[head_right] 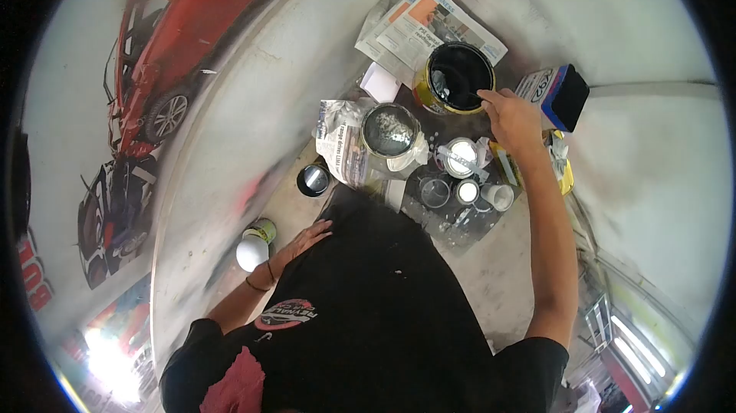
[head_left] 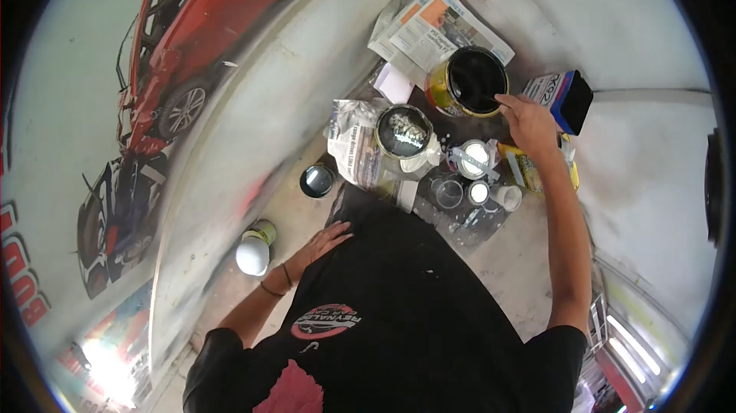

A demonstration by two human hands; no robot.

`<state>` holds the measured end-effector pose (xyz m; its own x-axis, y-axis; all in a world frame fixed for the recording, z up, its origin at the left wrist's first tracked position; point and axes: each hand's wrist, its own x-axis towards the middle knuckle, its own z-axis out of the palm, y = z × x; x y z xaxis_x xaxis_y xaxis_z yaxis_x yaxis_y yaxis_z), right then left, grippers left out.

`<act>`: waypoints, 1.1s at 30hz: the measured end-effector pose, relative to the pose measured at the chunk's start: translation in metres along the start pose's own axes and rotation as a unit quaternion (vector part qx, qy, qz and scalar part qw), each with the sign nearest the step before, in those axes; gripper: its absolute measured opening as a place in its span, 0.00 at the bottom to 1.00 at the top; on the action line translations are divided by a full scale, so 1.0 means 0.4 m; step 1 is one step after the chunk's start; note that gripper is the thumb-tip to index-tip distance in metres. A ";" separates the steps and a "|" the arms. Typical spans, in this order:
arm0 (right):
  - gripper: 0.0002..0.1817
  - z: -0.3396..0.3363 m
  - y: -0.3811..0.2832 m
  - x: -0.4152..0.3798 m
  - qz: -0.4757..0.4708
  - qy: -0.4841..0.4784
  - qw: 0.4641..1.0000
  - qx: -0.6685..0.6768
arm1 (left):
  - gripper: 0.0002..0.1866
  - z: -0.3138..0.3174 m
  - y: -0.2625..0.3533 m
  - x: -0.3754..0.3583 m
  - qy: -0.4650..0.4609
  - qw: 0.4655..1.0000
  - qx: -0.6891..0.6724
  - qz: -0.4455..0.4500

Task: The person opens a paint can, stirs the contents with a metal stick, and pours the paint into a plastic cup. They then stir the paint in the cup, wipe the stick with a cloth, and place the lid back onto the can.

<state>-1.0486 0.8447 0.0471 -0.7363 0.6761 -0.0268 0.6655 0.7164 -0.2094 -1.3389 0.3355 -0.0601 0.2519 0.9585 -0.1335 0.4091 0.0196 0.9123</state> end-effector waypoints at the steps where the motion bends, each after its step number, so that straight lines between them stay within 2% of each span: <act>1: 0.13 0.018 0.016 -0.022 -0.021 0.038 0.999 0.003 | 0.33 0.011 -0.058 0.007 -0.008 1.000 -0.002 0.000; 3: 0.13 0.053 0.035 -0.027 -0.012 0.047 0.999 -0.004 | 0.36 0.065 -0.201 0.002 -0.048 0.996 0.040 0.059; 6: 0.13 0.090 0.031 0.013 0.006 0.084 0.996 0.009 | 0.39 -0.028 -0.075 0.056 -0.065 0.996 0.019 0.059; 9: 0.13 0.121 0.037 0.071 0.028 0.077 0.997 0.001 | 0.40 -0.059 -0.055 0.066 -0.084 0.995 0.001 0.061; 12: 0.13 0.151 0.032 0.102 0.054 0.016 0.998 -0.040 | 0.41 -0.049 -0.083 0.044 -0.088 0.994 0.002 0.057; 14: 0.13 0.152 0.020 0.118 0.075 -0.072 0.991 -0.078 | 0.41 -0.049 -0.081 0.022 -0.085 0.996 -0.004 0.040; 16: 0.13 0.129 -0.001 0.143 0.070 -0.118 0.990 -0.039 | 0.41 -0.051 -0.065 0.009 -0.080 0.996 -0.010 0.023; 17: 0.13 0.126 -0.010 0.149 0.071 -0.159 0.985 -0.002 | 0.37 -0.051 -0.057 0.005 -0.061 0.998 -0.005 0.031; 18: 0.13 0.137 -0.011 0.154 0.069 -0.161 0.985 -0.002 | 0.34 -0.051 -0.056 0.002 -0.040 0.998 0.001 0.041; 20: 0.13 0.168 -0.010 0.181 0.066 -0.069 0.990 0.107 | 0.38 -0.040 -0.084 -0.017 -0.037 0.999 -0.003 0.035; 21: 0.13 0.175 -0.022 0.193 0.061 -0.075 0.990 0.107 | 0.42 -0.041 -0.079 -0.023 -0.038 0.999 -0.008 0.030; 23: 0.13 0.172 -0.025 0.189 0.094 0.016 0.993 0.069 | 0.40 -0.041 -0.061 -0.041 -0.028 0.999 -0.023 0.016; 24: 0.13 0.152 -0.038 0.184 0.110 0.022 0.994 0.002 | 0.38 -0.043 -0.049 -0.037 -0.020 0.999 -0.030 0.008; 27: 0.14 0.176 0.032 0.167 0.110 0.014 0.990 -0.084 | 0.35 -0.033 -0.034 -0.058 0.007 0.999 -0.029 -0.010; 31: 0.14 0.169 0.009 0.166 0.160 -0.026 0.981 -0.103 | 0.33 -0.035 -0.013 -0.067 0.015 0.998 -0.049 -0.035; 33: 0.14 0.192 0.012 0.189 0.161 0.042 0.986 -0.004 | 0.32 -0.038 -0.011 -0.060 0.013 0.998 -0.051 -0.027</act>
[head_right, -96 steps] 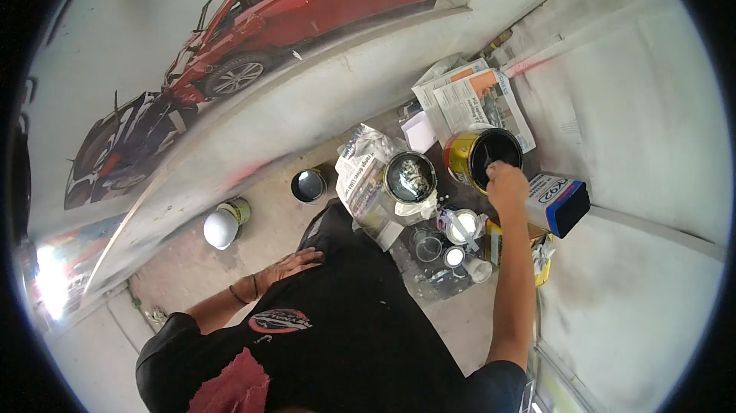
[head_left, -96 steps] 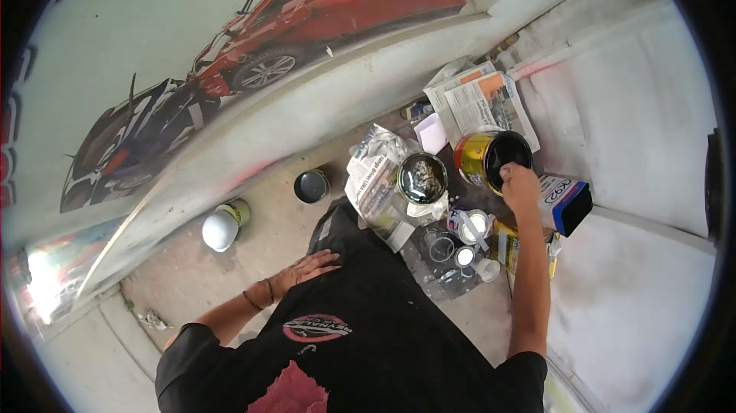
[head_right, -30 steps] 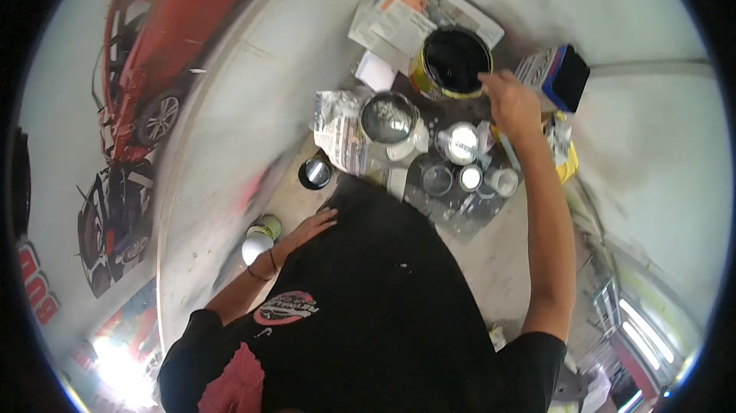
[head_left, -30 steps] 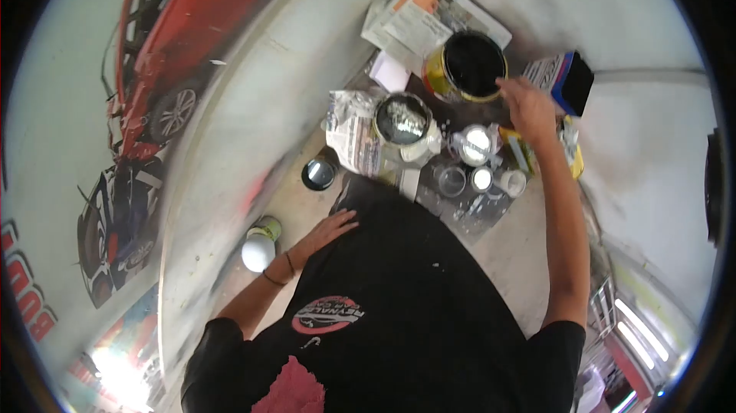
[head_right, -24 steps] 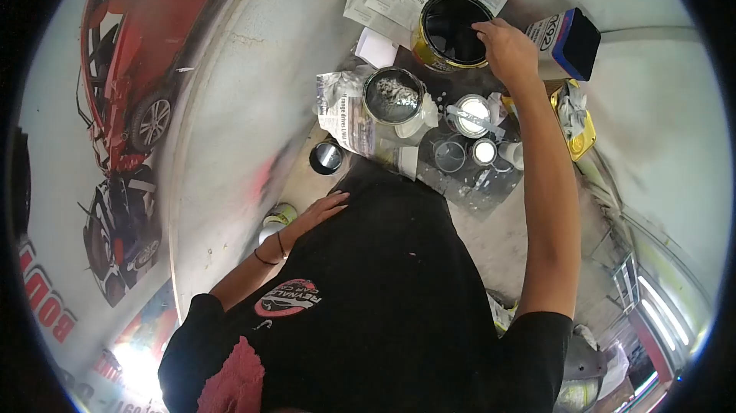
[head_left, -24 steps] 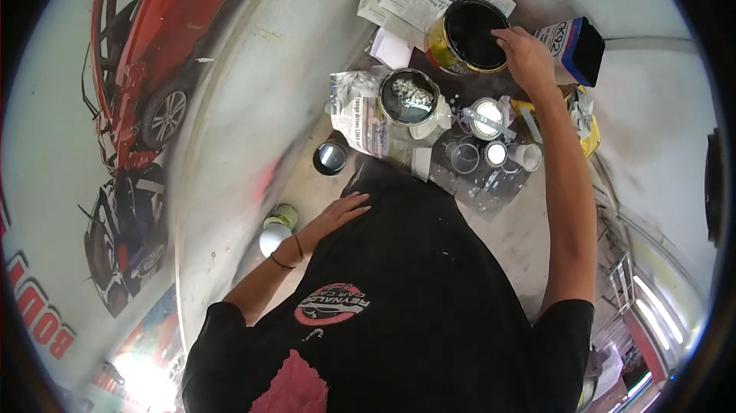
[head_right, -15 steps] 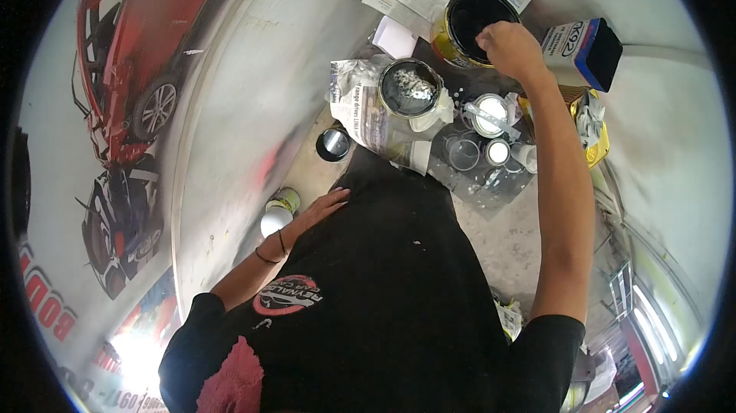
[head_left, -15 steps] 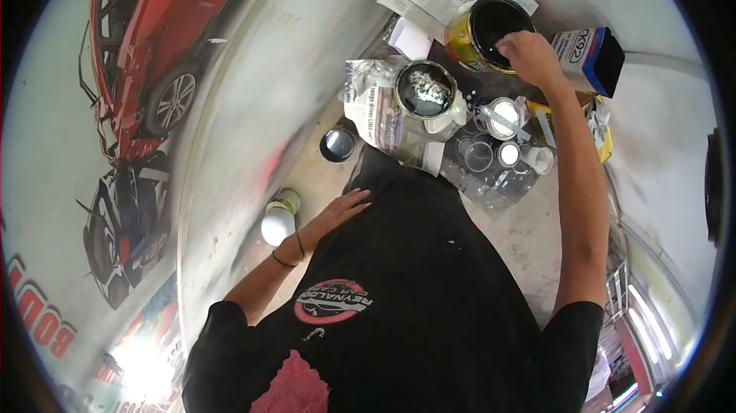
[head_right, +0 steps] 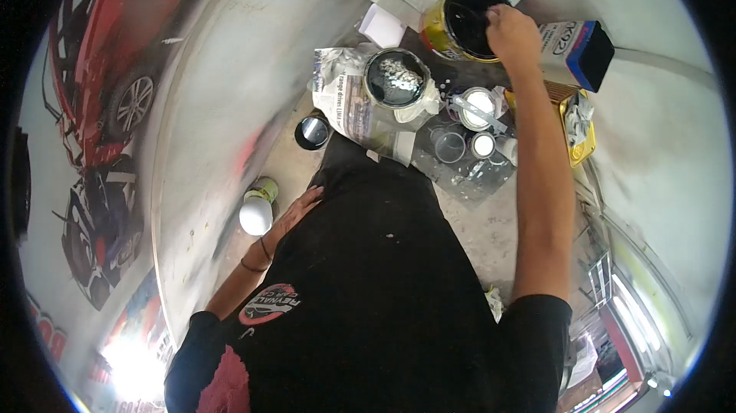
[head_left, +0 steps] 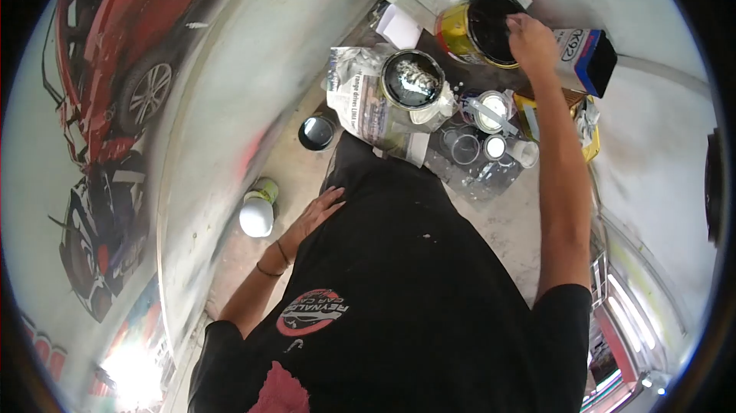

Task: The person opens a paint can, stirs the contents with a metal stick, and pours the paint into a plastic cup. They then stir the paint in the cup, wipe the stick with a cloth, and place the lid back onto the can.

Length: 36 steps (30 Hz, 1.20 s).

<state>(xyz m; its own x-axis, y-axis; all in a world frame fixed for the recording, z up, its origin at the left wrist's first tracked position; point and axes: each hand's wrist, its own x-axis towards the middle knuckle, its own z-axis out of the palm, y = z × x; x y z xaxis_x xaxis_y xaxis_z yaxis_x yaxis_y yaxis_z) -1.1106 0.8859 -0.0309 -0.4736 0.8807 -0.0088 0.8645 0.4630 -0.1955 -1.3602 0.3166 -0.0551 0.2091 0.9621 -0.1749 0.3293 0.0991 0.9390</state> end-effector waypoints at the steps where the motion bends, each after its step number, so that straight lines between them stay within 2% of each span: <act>1: 0.14 0.018 -0.006 0.001 -0.026 0.021 0.998 0.043 | 0.32 -0.001 -0.001 0.008 -0.001 1.000 -0.003 0.007; 2: 0.13 0.037 -0.011 -0.001 -0.053 0.042 0.994 0.085 | 0.32 0.007 -0.011 0.007 -0.005 1.000 -0.003 0.015; 3: 0.12 0.052 -0.003 0.004 -0.126 0.038 0.986 0.099 | 0.32 0.020 -0.034 -0.002 -0.004 1.000 0.007 0.019; 6: 0.10 -0.017 -0.052 -0.028 -0.174 -0.094 0.979 0.053 | 0.33 0.046 -0.090 -0.009 0.000 0.999 0.019 0.032; 7: 0.10 -0.038 -0.050 -0.018 -0.176 -0.092 0.978 0.056 | 0.33 0.043 -0.090 -0.012 0.003 0.999 0.021 0.039; 9: 0.10 -0.080 -0.014 -0.003 -0.188 -0.186 0.964 -0.039 | 0.33 0.035 -0.078 -0.014 -0.006 0.999 0.021 0.034; 10: 0.10 -0.077 0.012 0.009 -0.190 -0.184 0.964 -0.037 | 0.34 0.033 -0.073 -0.010 -0.016 0.999 0.017 0.030; 12: 0.10 -0.063 0.030 0.046 -0.094 -0.117 0.986 -0.069 | 0.34 0.038 -0.068 -0.007 -0.009 0.999 0.022 0.032; 13: 0.10 -0.046 0.022 0.040 -0.076 -0.055 0.994 -0.048 | 0.34 0.045 -0.064 -0.011 -0.005 0.999 0.021 0.034; 14: 0.10 -0.026 0.015 0.031 -0.077 -0.060 0.994 -0.046 | 0.34 0.052 -0.062 -0.015 -0.005 0.999 0.019 0.029; 16: 0.10 -0.007 -0.036 0.011 -0.157 -0.022 0.987 0.023 | 0.33 0.055 -0.044 -0.010 0.016 0.999 0.013 0.040; 17: 0.11 -0.017 -0.047 0.001 -0.142 -0.088 0.985 0.052 | 0.33 0.058 -0.028 -0.017 0.018 0.999 0.010 0.033; 18: 0.11 -0.014 -0.034 0.006 -0.146 -0.093 0.983 0.055 | 0.33 0.052 -0.001 -0.016 0.018 1.000 0.007 0.015; 20: 0.12 -0.023 0.039 0.034 -0.223 -0.125 0.967 0.012 | 0.32 0.055 0.012 -0.019 0.022 1.000 0.007 -0.001; 21: 0.12 -0.043 0.045 0.048 -0.182 -0.136 0.974 -0.018 | 0.33 0.063 0.015 -0.022 0.028 1.000 -0.002 -0.001; 22: 0.12 -0.049 0.043 0.058 -0.184 -0.136 0.973 -0.019 | 0.33 0.069 0.015 -0.024 0.033 0.999 -0.012 -0.001; 24: 0.12 -0.049 0.031 0.062 -0.093 -0.061 0.994 -0.021 | 0.33 0.077 0.016 -0.028 0.032 0.999 -0.009 -0.005; 25: 0.12 -0.029 0.016 0.043 -0.129 -0.037 0.991 0.025 | 0.34 0.080 0.019 -0.030 0.028 1.000 -0.005 -0.009; 28: 0.12 -0.023 -0.046 -0.011 -0.146 -0.092 0.984 0.044 | 0.34 0.092 0.028 -0.026 0.044 0.999 -0.003 -0.002; 29: 0.12 -0.044 -0.043 -0.003 -0.149 -0.149 0.977 0.009 | 0.34 0.099 0.026 -0.027 0.049 0.999 -0.003 -0.006; 30: 0.12 -0.039 -0.013 0.015 -0.151 -0.151 0.977 0.012 | 0.34 0.103 0.023 -0.031 0.039 0.999 -0.008 -0.013; 32: 0.11 -0.032 0.046 0.067 -0.095 -0.164 0.981 -0.035 | 0.34 0.101 0.012 -0.026 0.028 0.999 -0.009 -0.016; 33: 0.11 -0.046 0.014 0.055 -0.063 -0.098 0.991 -0.059 | 0.34 0.105 0.010 -0.023 0.036 0.999 -0.010 0.002; 34: 0.11 -0.030 0.007 0.038 -0.066 -0.100 0.991 -0.060 | 0.34 0.114 0.009 -0.025 0.046 0.999 -0.010 0.018; 36: 0.12 0.014 -0.017 0.008 -0.143 -0.020 0.988 0.046 | 0.34 0.121 -0.001 -0.024 0.026 1.000 0.009 0.011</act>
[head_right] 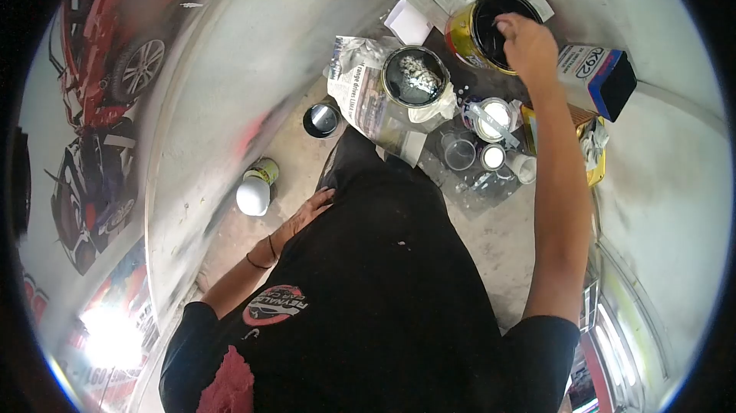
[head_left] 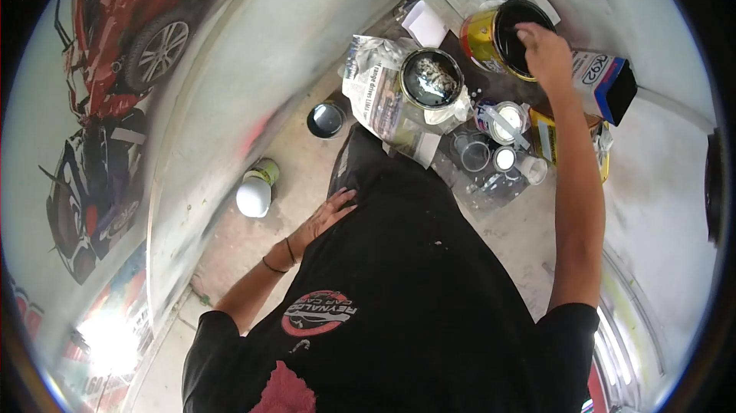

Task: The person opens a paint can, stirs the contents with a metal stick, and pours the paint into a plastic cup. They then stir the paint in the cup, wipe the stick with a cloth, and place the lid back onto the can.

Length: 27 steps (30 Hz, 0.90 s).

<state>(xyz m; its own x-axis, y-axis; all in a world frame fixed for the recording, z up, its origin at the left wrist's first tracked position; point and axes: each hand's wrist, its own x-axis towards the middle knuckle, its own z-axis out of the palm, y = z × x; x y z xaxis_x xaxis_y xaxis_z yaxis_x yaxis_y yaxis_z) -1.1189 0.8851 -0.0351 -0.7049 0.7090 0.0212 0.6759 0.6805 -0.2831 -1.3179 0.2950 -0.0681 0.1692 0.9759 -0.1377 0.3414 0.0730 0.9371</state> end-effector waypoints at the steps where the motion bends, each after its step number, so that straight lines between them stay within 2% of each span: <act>1: 0.12 -0.012 -0.028 -0.009 0.003 -0.032 0.999 0.006 | 0.34 0.000 -0.004 0.002 -0.024 1.000 0.019 -0.004; 2: 0.12 -0.028 -0.010 0.004 0.000 -0.033 0.999 0.007 | 0.34 0.004 -0.002 -0.004 -0.021 1.000 0.019 -0.006; 4: 0.12 -0.062 0.044 0.013 -0.021 -0.146 0.988 -0.040 | 0.34 -0.008 0.034 0.001 0.009 1.000 -0.013 -0.016; 6: 0.11 -0.070 0.043 0.024 0.014 -0.125 0.990 -0.071 | 0.34 -0.002 0.014 0.003 0.005 1.000 -0.006 -0.001; 8: 0.10 -0.060 -0.015 0.011 0.049 -0.022 0.996 -0.071 | 0.34 0.013 0.012 -0.006 0.008 1.000 -0.003 0.004; 12: 0.10 -0.043 -0.044 -0.010 0.015 -0.048 0.999 -0.015 | 0.35 0.006 0.021 0.010 0.013 1.000 -0.020 0.004; 14: 0.11 -0.084 0.016 0.015 0.014 -0.158 0.985 -0.061 | 0.34 0.006 0.033 0.005 0.012 1.000 -0.022 0.010; 16: 0.11 -0.082 0.024 0.033 0.013 -0.130 0.988 -0.082 | 0.34 0.005 0.021 0.006 -0.004 1.000 0.009 -0.006; 18: 0.09 -0.053 -0.007 0.022 0.051 -0.012 0.996 -0.075 | 0.35 0.019 0.000 -0.004 -0.006 1.000 -0.012 -0.009; 19: 0.09 -0.039 -0.019 0.015 0.051 -0.012 0.996 -0.074 | 0.35 0.018 -0.005 0.001 -0.006 0.999 -0.032 -0.009; 21: 0.09 -0.013 -0.036 -0.003 -0.026 -0.017 0.999 0.012 | 0.36 0.016 0.001 0.004 -0.002 0.999 -0.036 -0.011; 22: 0.09 -0.028 -0.032 -0.002 -0.026 -0.017 0.999 0.013 | 0.36 0.015 0.006 0.005 0.002 0.999 -0.040 -0.012; 24: 0.10 -0.078 -0.007 0.009 0.015 -0.132 0.991 -0.031 | 0.36 0.058 -0.073 -0.024 -0.017 1.000 -0.017 -0.009; 26: 0.11 -0.077 0.017 0.020 0.032 -0.121 0.990 -0.064 | 0.36 0.058 -0.084 -0.018 -0.034 0.999 0.007 -0.004; 27: 0.10 -0.066 0.008 0.016 0.049 -0.063 0.994 -0.071 | 0.35 0.035 -0.043 -0.002 -0.014 1.000 -0.002 0.005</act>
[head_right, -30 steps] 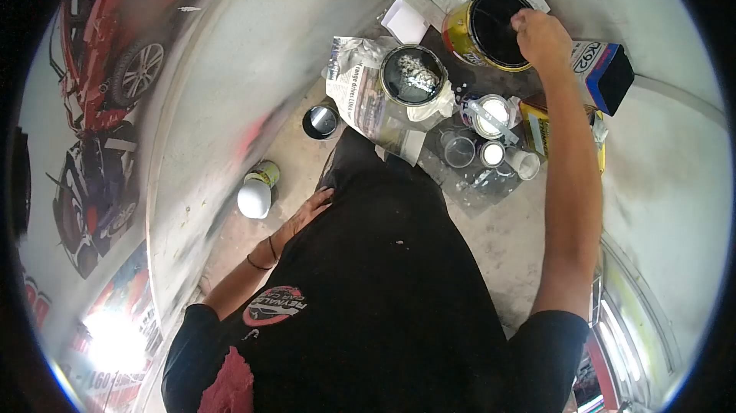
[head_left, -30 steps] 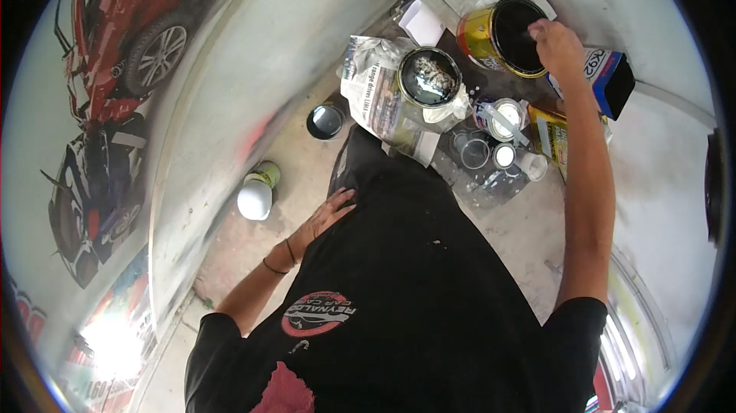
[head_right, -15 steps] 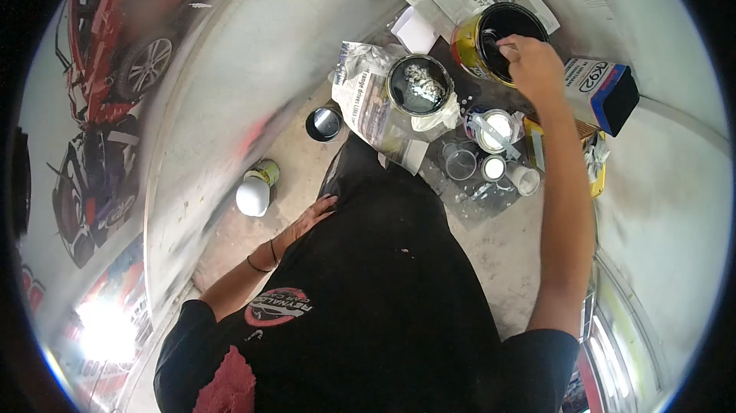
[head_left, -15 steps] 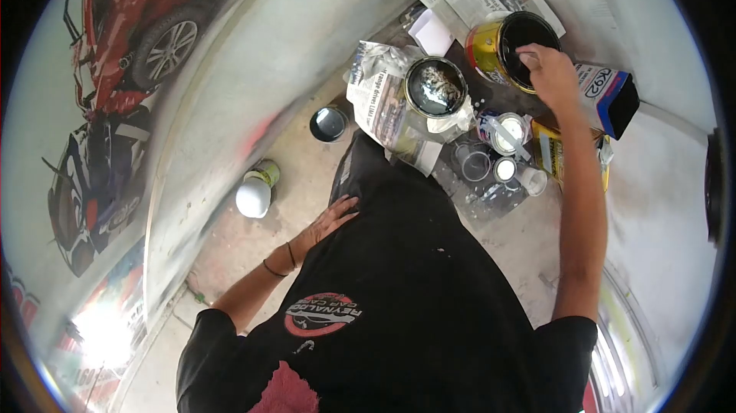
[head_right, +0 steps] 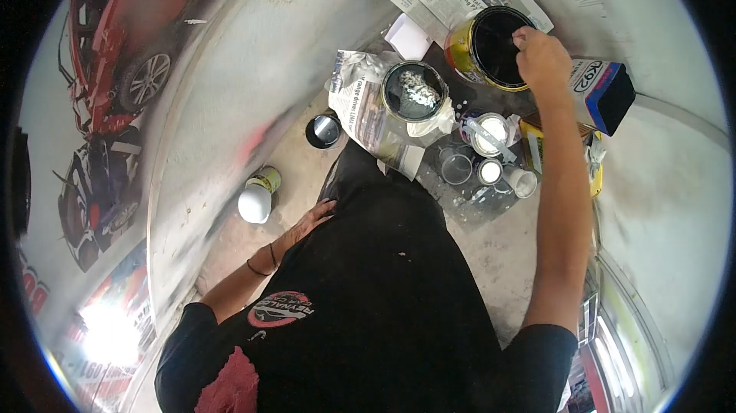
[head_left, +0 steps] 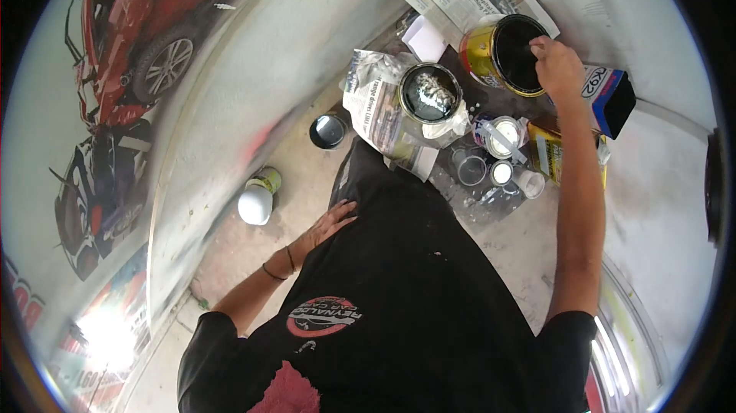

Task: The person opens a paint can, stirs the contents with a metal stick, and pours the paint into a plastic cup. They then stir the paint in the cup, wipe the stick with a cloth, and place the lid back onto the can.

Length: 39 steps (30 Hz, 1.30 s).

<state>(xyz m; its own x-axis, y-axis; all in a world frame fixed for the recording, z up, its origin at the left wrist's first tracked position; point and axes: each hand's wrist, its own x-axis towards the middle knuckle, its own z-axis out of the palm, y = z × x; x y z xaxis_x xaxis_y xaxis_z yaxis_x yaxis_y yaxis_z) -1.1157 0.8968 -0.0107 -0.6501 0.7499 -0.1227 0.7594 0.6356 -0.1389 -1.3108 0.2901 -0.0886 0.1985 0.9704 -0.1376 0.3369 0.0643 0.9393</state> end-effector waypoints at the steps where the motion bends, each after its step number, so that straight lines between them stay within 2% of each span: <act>1: 0.10 0.016 -0.010 -0.003 0.021 0.057 0.998 -0.004 | 0.34 -0.017 0.029 0.014 0.020 1.000 -0.009 0.009; 2: 0.10 0.043 -0.018 -0.012 -0.040 0.093 0.993 0.054 | 0.34 -0.024 0.040 0.019 0.019 1.000 -0.008 0.010; 3: 0.10 0.030 -0.034 -0.017 -0.040 0.094 0.993 0.054 | 0.34 -0.030 0.048 0.023 0.021 1.000 -0.005 0.005; 5: 0.11 0.000 -0.060 -0.039 -0.061 -0.047 0.993 0.088 | 0.34 -0.031 0.051 0.023 0.023 1.000 -0.005 -0.002; 6: 0.10 0.004 -0.010 -0.024 -0.072 -0.075 0.991 0.080 | 0.34 -0.035 0.046 0.024 0.018 1.000 -0.012 0.004; 9: 0.10 -0.023 0.038 0.009 -0.015 -0.048 0.999 0.010 | 0.34 -0.046 0.042 0.033 0.010 1.000 -0.014 0.010; 10: 0.10 -0.015 0.026 0.016 0.006 -0.011 1.000 0.000 | 0.34 -0.048 0.043 0.036 0.010 1.000 -0.011 0.005; 11: 0.10 0.003 0.005 0.011 0.007 -0.009 1.000 -0.001 | 0.34 -0.045 0.036 0.037 0.009 1.000 -0.010 0.007; 13: 0.10 0.035 -0.038 -0.018 -0.054 0.048 0.995 0.071 | 0.34 -0.043 0.022 0.042 0.008 1.000 -0.008 0.008; 15: 0.09 0.014 -0.040 -0.024 -0.061 0.032 0.995 0.078 | 0.34 -0.061 0.028 0.054 0.009 1.000 -0.004 0.010; 17: 0.09 -0.008 0.001 -0.016 -0.024 -0.070 0.996 0.041 | 0.35 -0.067 0.023 0.056 0.004 1.000 -0.001 0.015; 18: 0.09 -0.017 0.005 -0.008 -0.020 -0.062 0.997 0.038 | 0.35 -0.072 0.007 0.069 -0.001 1.000 0.010 0.028; 20: 0.10 -0.006 -0.003 -0.017 0.052 0.029 0.998 0.030 | 0.35 -0.075 -0.012 0.070 -0.012 0.999 0.020 0.040; 21: 0.10 0.015 -0.009 -0.031 0.058 0.031 0.997 0.029 | 0.35 -0.090 0.002 0.085 -0.016 0.999 0.011 0.042; 23: 0.10 0.059 -0.034 -0.043 -0.016 0.086 0.989 0.116 | 0.35 -0.110 0.005 0.105 -0.023 0.999 0.005 0.046; 25: 0.11 0.033 -0.033 -0.046 -0.016 0.051 0.989 0.135 | 0.35 -0.113 -0.003 0.107 -0.034 0.999 0.002 0.043; 27: 0.11 -0.013 0.006 -0.037 0.019 -0.070 0.997 0.038 | 0.36 -0.123 -0.004 0.105 -0.042 0.998 -0.005 0.042; 29: 0.11 -0.028 0.000 -0.036 0.063 -0.043 0.997 0.005 | 0.36 -0.134 -0.009 0.111 -0.049 0.998 -0.012 0.043; 31: 0.10 -0.011 -0.029 -0.030 0.093 0.044 0.995 -0.003 | 0.36 -0.138 -0.007 0.115 -0.031 0.997 -0.025 0.068; 32: 0.10 0.035 -0.018 -0.031 0.035 0.054 0.998 0.007 | 0.36 -0.141 -0.007 0.116 -0.034 0.997 -0.025 0.069; 33: 0.10 0.024 -0.017 -0.027 0.035 0.055 0.998 0.007 | 0.37 -0.144 -0.009 0.116 -0.036 0.997 -0.033 0.067; 36: 0.09 -0.005 -0.020 -0.027 0.006 -0.067 0.997 0.031 | 0.37 -0.146 -0.012 0.092 -0.037 0.997 -0.038 0.054; 37: 0.09 -0.015 -0.014 -0.028 0.009 -0.067 0.997 0.030 | 0.38 -0.148 -0.020 0.091 -0.039 0.997 -0.034 0.053; 39: 0.09 -0.028 -0.009 -0.016 0.064 -0.009 0.996 -0.064 | 0.38 -0.146 -0.040 0.091 -0.041 0.997 -0.030 0.058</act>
<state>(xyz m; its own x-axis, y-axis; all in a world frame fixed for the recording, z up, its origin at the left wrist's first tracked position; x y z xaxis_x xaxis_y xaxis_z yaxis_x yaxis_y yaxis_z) -1.1140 0.8918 0.0016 -0.5476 0.8234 -0.1488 0.8323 0.5543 0.0049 -1.3629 0.3381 -0.0904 0.3089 0.9498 -0.0501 0.2530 -0.0312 0.9670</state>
